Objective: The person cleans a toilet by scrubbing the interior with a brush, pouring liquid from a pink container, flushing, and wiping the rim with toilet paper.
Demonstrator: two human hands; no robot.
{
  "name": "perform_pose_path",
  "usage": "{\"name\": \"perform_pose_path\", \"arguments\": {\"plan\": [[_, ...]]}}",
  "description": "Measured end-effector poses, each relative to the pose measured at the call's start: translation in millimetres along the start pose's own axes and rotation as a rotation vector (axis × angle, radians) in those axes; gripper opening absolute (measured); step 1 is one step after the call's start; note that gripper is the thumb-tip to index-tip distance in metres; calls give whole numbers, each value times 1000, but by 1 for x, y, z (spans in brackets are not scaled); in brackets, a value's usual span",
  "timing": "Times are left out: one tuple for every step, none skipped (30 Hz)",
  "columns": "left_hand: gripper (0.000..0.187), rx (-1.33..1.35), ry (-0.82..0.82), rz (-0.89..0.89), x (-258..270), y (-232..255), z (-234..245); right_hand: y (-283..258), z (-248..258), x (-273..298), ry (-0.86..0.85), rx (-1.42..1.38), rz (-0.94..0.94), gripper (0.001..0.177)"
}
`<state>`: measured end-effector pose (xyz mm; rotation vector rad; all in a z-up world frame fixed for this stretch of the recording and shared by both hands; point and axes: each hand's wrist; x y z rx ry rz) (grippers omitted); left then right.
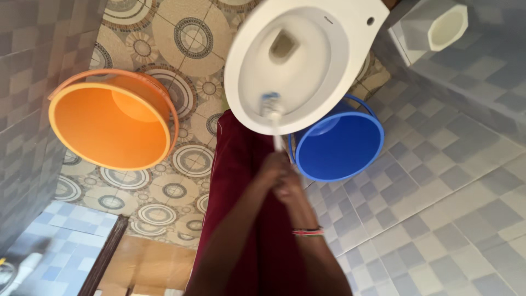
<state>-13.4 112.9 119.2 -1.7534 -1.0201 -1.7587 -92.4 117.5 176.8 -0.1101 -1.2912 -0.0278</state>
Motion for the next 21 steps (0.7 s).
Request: {"name": "perform_pose_path", "arguments": {"plan": [[29,-133,60,44,7,15,31,12,-29,12,-69,10,-54,27],[32,-196,105,67,8,37,59,15,-60,17,-149,16,-93,28],[35,-235,145,90,5,61,76,7,-84,15,-232,16,-123,29],[38,-279,156,90,9,80,92,-7,-95,9,-333,-5,-143,24],[38,-219,193,149,3,91,85,-21,-104,0,-434,-25,-164,19],[37,-195,192,156,2,81,68,-25,-100,-2,-524,-43,-193,15],[36,-177,168,139,5,62,46,-32,-81,0,-456,-18,-169,17],[36,-155,142,100,2,48,21,-50,-63,-2,-400,12,-138,20],[35,-132,113,70,-1,34,0,-61,-51,0,-345,41,-107,23],[35,-110,83,55,-5,21,-18,-65,-37,10,-110,209,-38,28],[35,-92,57,43,-10,11,-33,-68,-23,21,127,373,32,35],[39,-20,38,64,-8,-1,-48,-77,-13,24,114,353,52,35],[45,53,20,84,-7,-7,-63,-90,-1,24,101,333,73,34],[45,56,-37,77,-17,6,-74,-105,4,20,75,312,99,35],[44,59,-94,69,-29,26,-84,-121,5,14,-35,235,184,28],[44,60,-142,55,-34,41,-85,-132,-3,8,-157,156,263,24],[43,96,-157,49,-30,47,-87,-137,-13,9,-279,75,340,25],[43,126,-186,38,-27,56,-94,-144,-20,17,-201,85,302,25],[43,155,-215,27,-23,69,-98,-151,-25,30,-123,95,263,27],[43,215,-255,13,-9,71,-94,-152,-20,49,-32,119,205,28],[45,276,-295,-1,4,74,-88,-153,-19,68,-47,204,250,27]]}}
Point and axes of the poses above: each hand's wrist, its own x-axis away from the middle knuckle, its own z-axis out of the back of the hand, y = z × x, and after that the axes turned 12 degrees about y, right-handed
